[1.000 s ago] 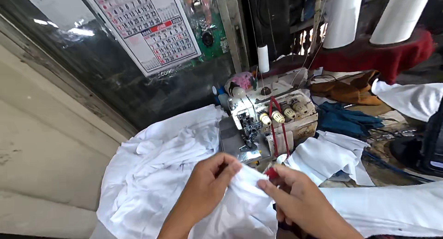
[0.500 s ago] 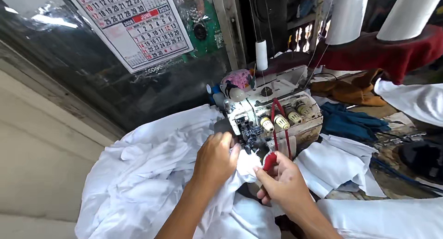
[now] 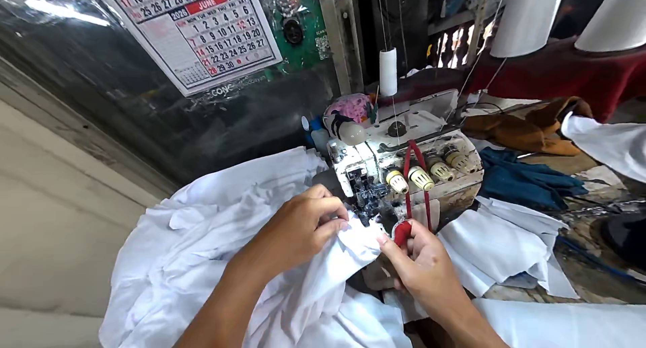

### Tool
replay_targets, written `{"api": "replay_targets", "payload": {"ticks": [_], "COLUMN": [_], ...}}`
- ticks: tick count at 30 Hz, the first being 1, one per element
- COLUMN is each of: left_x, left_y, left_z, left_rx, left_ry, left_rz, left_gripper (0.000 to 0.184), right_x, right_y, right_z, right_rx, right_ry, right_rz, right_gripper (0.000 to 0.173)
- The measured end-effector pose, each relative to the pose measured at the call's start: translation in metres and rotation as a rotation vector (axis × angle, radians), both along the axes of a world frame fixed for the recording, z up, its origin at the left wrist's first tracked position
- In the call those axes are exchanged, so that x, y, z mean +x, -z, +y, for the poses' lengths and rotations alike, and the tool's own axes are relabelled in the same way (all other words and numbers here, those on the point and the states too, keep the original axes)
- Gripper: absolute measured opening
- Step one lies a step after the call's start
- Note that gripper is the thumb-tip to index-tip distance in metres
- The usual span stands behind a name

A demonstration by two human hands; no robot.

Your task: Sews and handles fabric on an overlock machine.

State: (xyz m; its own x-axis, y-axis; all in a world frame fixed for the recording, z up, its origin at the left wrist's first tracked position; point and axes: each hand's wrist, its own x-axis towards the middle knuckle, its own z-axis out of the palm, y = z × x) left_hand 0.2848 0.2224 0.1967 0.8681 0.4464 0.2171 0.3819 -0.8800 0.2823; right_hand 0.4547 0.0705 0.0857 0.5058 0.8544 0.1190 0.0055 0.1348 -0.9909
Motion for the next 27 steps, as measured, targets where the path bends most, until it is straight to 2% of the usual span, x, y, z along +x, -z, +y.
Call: {"api": "replay_targets", "payload": {"ticks": [4, 7, 10, 12, 16, 20, 23, 27], "left_x": [0.001, 0.001, 0.003, 0.002, -0.012, -0.003, 0.008, 0.009], "left_y": [-0.001, 0.002, 0.005, 0.009, 0.007, 0.005, 0.012, 0.002], "left_z": [-0.004, -0.013, -0.02, -0.02, -0.025, -0.032, -0.027, -0.02], "left_rx": [0.025, 0.069, 0.093, 0.054, -0.016, -0.11, -0.061, 0.001], "left_ry": [0.046, 0.063, 0.054, 0.023, -0.057, -0.035, 0.093, 0.108], "left_rz": [-0.056, -0.097, -0.176, -0.224, -0.217, -0.367, -0.222, -0.11], "left_gripper": [0.008, 0.009, 0.011, 0.011, 0.012, 0.012, 0.019, 0.015], "right_x": [0.007, 0.011, 0.009, 0.005, 0.009, 0.012, 0.008, 0.015], "right_y": [-0.023, -0.053, -0.067, -0.071, -0.067, -0.06, -0.06, -0.059], "right_z": [-0.019, -0.015, 0.005, 0.003, 0.006, 0.011, 0.003, 0.005], "right_rx": [0.136, 0.001, -0.095, -0.049, -0.052, -0.004, 0.1, -0.001], "right_ry": [0.117, -0.073, -0.273, -0.232, -0.214, -0.258, -0.294, -0.337], "right_rz": [-0.326, -0.452, -0.382, -0.367, -0.354, -0.276, -0.389, -0.365], "right_gripper": [0.03, 0.029, 0.022, 0.021, 0.029, 0.03, 0.03, 0.028]}}
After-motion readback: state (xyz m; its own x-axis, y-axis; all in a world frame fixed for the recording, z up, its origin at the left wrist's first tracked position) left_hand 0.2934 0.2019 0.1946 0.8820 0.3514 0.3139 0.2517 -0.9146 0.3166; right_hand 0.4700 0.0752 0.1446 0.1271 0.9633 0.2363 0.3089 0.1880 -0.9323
